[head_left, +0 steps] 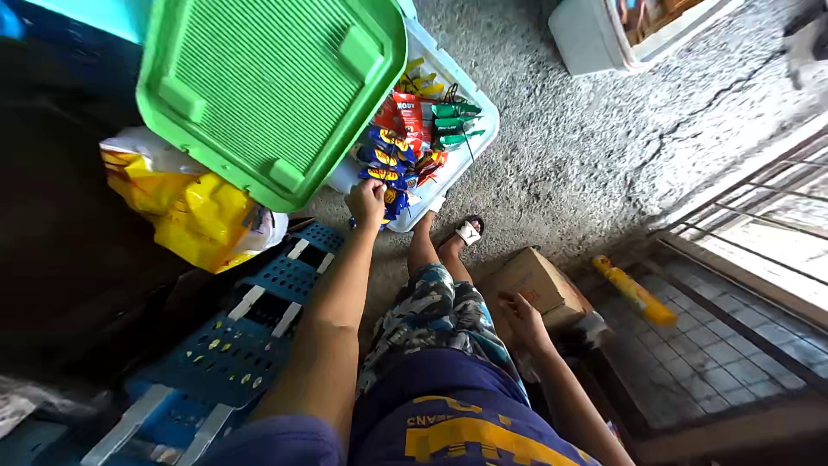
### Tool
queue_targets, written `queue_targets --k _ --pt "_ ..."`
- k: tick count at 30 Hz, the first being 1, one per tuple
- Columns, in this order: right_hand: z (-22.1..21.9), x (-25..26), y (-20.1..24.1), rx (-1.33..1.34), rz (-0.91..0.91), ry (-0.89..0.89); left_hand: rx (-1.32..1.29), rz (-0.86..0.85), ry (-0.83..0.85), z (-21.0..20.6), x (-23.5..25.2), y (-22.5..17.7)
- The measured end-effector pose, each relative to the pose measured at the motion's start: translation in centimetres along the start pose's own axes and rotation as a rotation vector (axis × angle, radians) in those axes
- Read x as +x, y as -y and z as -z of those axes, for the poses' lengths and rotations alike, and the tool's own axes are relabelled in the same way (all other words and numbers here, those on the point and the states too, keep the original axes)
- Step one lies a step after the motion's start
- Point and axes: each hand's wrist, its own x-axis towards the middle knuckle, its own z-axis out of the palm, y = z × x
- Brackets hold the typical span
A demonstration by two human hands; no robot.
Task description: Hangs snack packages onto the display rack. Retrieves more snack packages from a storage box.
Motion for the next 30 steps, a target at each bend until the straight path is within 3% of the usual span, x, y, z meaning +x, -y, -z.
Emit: queue_targets --k 8,14,20,26,30 --pt "2.8 -3.6 7.6 -0.120 0.336 -0.094 -0.048 -0.281 -0.002 5.2 -12.3 -3.4" --pt "5.6 -5.5 12.0 -0.188 0.775 -0.265 0.101 -0.631 0.033 11.8 -21.2 -8.8" --pt "8.7 -12.9 14.6 -0.176 1.177 -0.386 0.197 -0.972 -0.019 16.0 -28.3 -13.3" --pt "8.5 -19.9 14.2 -0.228 1.574 -0.921 0.289 -1.254 -0.069 20.1 -33.0 -17.8" --pt "8.6 -23.7 15.3 -0.109 1.699 -1.077 0.341 -1.431 -0.125 22.9 -35.4 -20.7"
